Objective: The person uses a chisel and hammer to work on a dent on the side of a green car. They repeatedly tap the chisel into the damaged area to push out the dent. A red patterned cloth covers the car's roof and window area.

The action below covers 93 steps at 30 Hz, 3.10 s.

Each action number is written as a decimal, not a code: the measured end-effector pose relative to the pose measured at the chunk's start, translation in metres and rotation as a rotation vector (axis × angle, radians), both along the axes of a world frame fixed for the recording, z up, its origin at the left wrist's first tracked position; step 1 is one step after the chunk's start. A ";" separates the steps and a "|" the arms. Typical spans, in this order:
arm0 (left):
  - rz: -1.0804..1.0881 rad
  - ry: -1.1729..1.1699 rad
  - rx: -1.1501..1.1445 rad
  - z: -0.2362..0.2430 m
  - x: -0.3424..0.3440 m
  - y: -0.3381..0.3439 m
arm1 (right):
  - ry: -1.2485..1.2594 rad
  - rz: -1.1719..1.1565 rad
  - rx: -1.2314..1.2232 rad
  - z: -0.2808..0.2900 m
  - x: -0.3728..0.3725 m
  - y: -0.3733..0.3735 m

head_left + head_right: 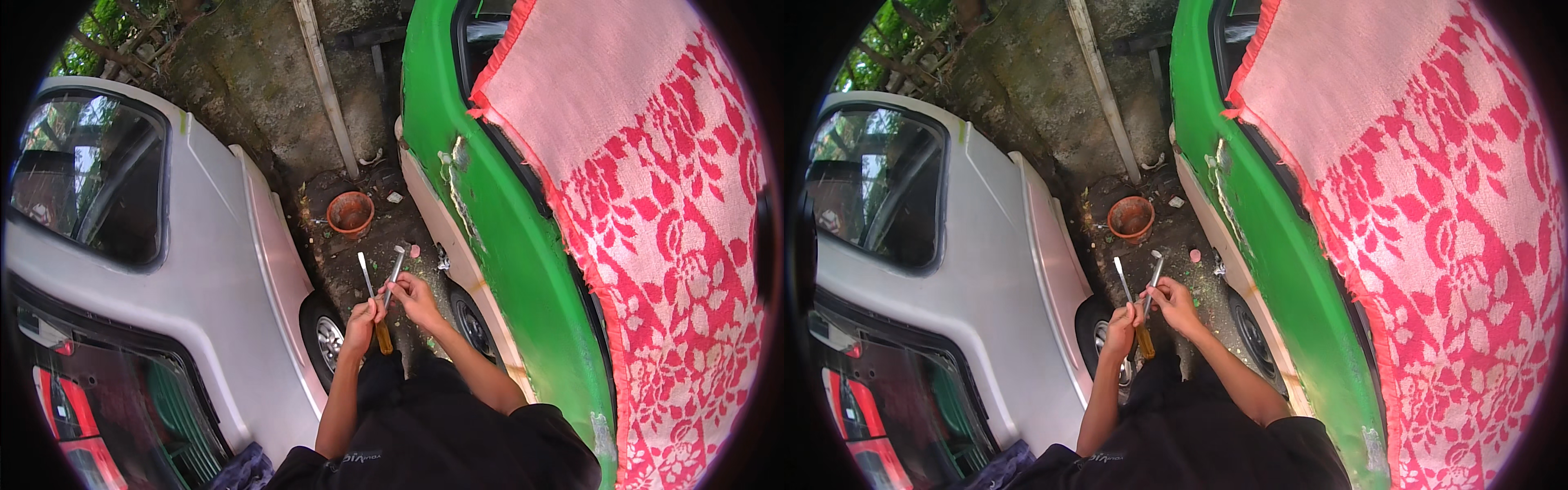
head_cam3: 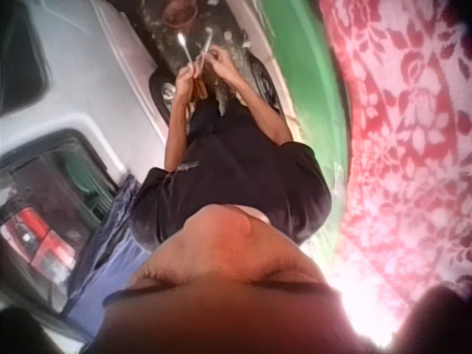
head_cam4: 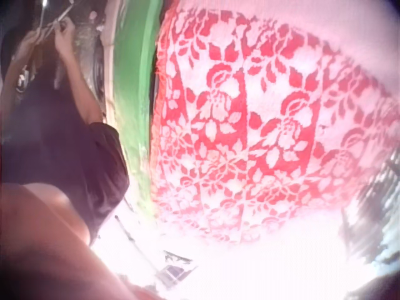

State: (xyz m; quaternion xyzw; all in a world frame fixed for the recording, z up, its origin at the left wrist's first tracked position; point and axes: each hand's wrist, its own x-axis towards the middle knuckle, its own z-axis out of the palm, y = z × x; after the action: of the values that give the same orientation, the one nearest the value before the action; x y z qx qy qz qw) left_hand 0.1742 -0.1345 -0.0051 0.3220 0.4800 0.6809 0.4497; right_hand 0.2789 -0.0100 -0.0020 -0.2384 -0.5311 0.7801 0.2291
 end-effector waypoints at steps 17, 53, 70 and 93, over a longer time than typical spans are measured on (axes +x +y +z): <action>0.028 -0.299 -0.584 -0.034 -0.133 0.018 | -0.394 -0.615 0.196 -0.034 0.004 -0.003; -0.458 0.501 0.115 0.043 -0.070 0.168 | -0.266 -0.783 0.211 0.016 0.069 0.030; -0.250 0.827 0.311 0.073 -0.057 0.222 | -0.146 -0.851 0.093 0.047 0.041 0.048; -0.148 0.923 0.239 0.093 -0.036 0.246 | -0.512 -0.692 0.895 0.097 0.047 0.041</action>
State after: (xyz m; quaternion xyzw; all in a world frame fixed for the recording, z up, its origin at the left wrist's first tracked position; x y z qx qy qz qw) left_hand 0.1384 0.1110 0.0883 0.6734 0.5236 0.4835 0.1965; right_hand 0.3256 0.0309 0.0951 -0.4570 -0.7369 0.2803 0.4118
